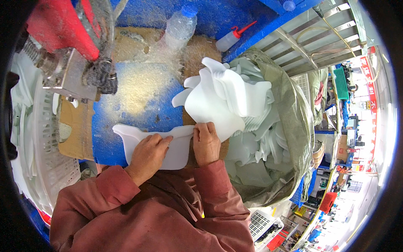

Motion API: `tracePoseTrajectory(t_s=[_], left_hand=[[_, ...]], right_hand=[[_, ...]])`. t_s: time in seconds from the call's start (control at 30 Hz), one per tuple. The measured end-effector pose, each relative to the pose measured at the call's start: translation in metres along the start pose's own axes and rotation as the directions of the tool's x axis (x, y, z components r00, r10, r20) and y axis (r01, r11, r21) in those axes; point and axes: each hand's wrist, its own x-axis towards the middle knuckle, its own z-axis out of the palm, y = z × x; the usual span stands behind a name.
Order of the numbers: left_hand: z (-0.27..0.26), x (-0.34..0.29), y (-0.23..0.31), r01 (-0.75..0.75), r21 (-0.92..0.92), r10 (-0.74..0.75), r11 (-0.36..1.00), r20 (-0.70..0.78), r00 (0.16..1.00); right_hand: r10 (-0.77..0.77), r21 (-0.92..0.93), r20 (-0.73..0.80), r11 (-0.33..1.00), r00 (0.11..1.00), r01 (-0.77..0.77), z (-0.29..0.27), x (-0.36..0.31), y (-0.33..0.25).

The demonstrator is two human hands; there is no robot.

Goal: The person repeatedly picks up white fabric pieces, positions them under a vertical press on a blue machine, and trims the edges. Trimmed pieces are placed into a white basket beside the machine. The process is repeated continuously throughout the clip.

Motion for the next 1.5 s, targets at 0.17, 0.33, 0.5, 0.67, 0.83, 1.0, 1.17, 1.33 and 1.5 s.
tracePoseTrajectory(t_s=[0.17, 0.33, 0.5, 0.67, 0.83, 1.0, 1.17, 1.33, 1.5], left_hand=[[0.013, -0.001, -0.003, 0.047, -0.047, -0.045, 0.998, 0.045, 0.998], [0.036, 0.004, -0.011, 0.021, -0.035, -0.017, 0.999, 0.111, 0.994], [0.037, -0.004, -0.024, 0.008, -0.293, -0.025, 0.956, -0.052, 0.998], [0.038, 0.0, -0.038, 0.057, -0.446, -0.047, 0.893, 0.034, 0.998], [0.048, 0.0, -0.04, -0.039, -0.397, 0.001, 0.917, -0.096, 0.995], [0.047, 0.002, -0.045, -0.072, -0.41, 0.049, 0.909, -0.067, 0.997], [0.044, 0.002, -0.047, -0.08, -0.426, 0.058, 0.901, -0.064, 0.996], [0.027, 0.0, -0.043, -0.134, -0.288, 0.113, 0.948, -0.088, 0.99], [-0.028, -0.016, -0.021, -0.264, 0.268, 0.349, 0.927, -0.352, 0.868]], right_hand=[[-0.09, -0.257, 0.169, 0.957, 0.982, 0.132, 0.005, 0.004, 0.022], [0.024, -0.314, 0.266, 0.947, 0.964, 0.063, 0.0, 0.014, 0.025], [-0.079, -0.286, 0.171, 0.95, 0.982, 0.126, -0.02, 0.014, 0.001], [-0.331, -0.056, 0.22, 0.935, 0.918, 0.35, -0.004, 0.028, -0.011], [-0.259, -0.364, 0.468, 0.815, 0.845, 0.451, 0.005, 0.045, 0.0], [-0.233, -0.329, 0.695, 0.738, 0.68, 0.589, -0.008, 0.066, 0.002], [-0.294, -0.098, 0.595, 0.897, 0.748, 0.431, -0.021, 0.056, 0.011], [-0.417, -0.057, 0.483, 0.862, 0.77, 0.503, -0.035, 0.033, 0.002], [-0.567, -0.067, 0.426, 0.757, 0.705, 0.65, -0.091, -0.001, -0.06]])
